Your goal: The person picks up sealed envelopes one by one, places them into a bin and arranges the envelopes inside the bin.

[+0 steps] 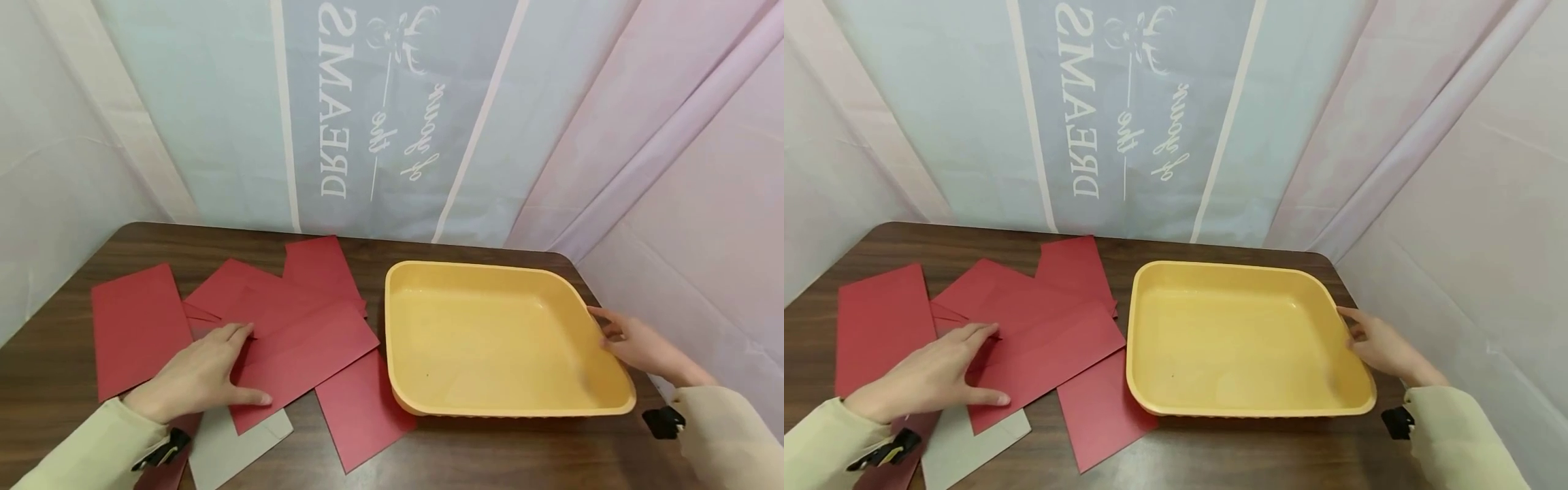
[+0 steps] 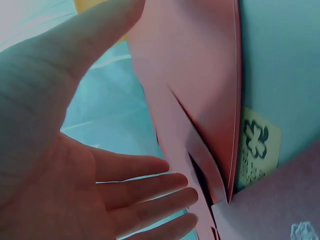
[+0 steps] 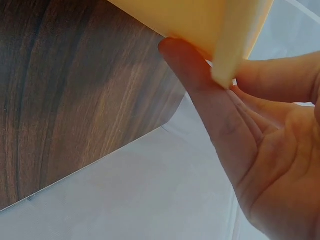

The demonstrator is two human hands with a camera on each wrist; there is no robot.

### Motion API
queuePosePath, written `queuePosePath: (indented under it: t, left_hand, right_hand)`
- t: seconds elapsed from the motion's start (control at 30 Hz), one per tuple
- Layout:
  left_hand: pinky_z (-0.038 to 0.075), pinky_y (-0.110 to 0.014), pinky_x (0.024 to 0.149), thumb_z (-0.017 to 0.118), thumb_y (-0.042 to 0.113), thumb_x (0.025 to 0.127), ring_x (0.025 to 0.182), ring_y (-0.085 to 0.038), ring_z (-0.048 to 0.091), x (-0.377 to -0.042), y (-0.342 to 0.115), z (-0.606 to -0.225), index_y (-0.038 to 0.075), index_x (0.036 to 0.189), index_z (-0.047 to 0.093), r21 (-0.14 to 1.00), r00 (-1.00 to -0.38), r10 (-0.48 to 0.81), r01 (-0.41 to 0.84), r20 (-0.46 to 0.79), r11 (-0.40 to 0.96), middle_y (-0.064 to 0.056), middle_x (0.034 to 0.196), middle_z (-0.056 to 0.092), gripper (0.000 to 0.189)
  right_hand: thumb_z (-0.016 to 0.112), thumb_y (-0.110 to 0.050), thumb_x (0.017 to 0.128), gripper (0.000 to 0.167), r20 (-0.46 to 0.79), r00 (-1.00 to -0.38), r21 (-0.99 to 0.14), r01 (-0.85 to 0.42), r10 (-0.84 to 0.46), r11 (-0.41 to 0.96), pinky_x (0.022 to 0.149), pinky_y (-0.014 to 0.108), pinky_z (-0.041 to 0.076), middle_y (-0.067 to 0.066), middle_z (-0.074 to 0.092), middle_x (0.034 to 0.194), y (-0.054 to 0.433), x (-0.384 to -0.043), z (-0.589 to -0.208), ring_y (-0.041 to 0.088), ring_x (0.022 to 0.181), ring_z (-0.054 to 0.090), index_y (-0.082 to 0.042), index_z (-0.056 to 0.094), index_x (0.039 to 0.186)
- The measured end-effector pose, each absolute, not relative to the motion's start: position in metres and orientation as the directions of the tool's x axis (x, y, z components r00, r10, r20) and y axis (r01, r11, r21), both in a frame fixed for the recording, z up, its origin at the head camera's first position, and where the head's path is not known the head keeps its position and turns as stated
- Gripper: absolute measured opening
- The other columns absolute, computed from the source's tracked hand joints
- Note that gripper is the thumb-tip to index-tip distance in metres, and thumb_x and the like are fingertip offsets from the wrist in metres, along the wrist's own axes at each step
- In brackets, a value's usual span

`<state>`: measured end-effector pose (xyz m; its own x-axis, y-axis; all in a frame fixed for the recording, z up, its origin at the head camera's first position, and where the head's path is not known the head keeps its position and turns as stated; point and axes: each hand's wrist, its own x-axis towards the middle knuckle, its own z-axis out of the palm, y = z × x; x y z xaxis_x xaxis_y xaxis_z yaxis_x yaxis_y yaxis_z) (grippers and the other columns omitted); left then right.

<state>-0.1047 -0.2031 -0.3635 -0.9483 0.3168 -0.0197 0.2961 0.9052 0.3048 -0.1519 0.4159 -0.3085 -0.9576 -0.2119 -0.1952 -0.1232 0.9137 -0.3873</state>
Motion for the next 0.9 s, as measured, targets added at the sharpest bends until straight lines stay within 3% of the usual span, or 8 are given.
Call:
queuePosePath:
  t: [0.33,0.9]
  left_hand:
    - [0.043,-0.058,0.093,0.072,0.081,0.05,0.12,-0.048,0.048,-0.099,-0.198,-0.371,-0.015,0.136,0.038,0.269,-0.937,0.349,0.332,-0.015,0.904,-0.032,0.135,0.046,0.133]
    - [0.047,-0.056,0.087,0.078,0.073,0.052,0.117,-0.044,0.05,-0.099,-0.2,-0.376,-0.013,0.135,0.041,0.269,-0.94,0.339,0.318,-0.035,0.909,-0.027,0.134,0.045,0.126]
  right_hand:
    - [0.058,-0.005,0.091,0.061,-0.187,-0.964,-0.373,-0.109,-0.19,0.921,0.062,0.026,0.049,0.027,0.065,0.102,0.416,-0.153,-0.309,0.028,0.084,0.066,0.017,0.029,0.139]
    - [0.059,-0.003,0.091,0.059,-0.166,-0.968,-0.402,-0.11,-0.19,0.909,0.061,0.024,0.05,0.028,0.066,0.102,0.417,-0.153,-0.313,0.024,0.083,0.067,0.017,0.031,0.138]
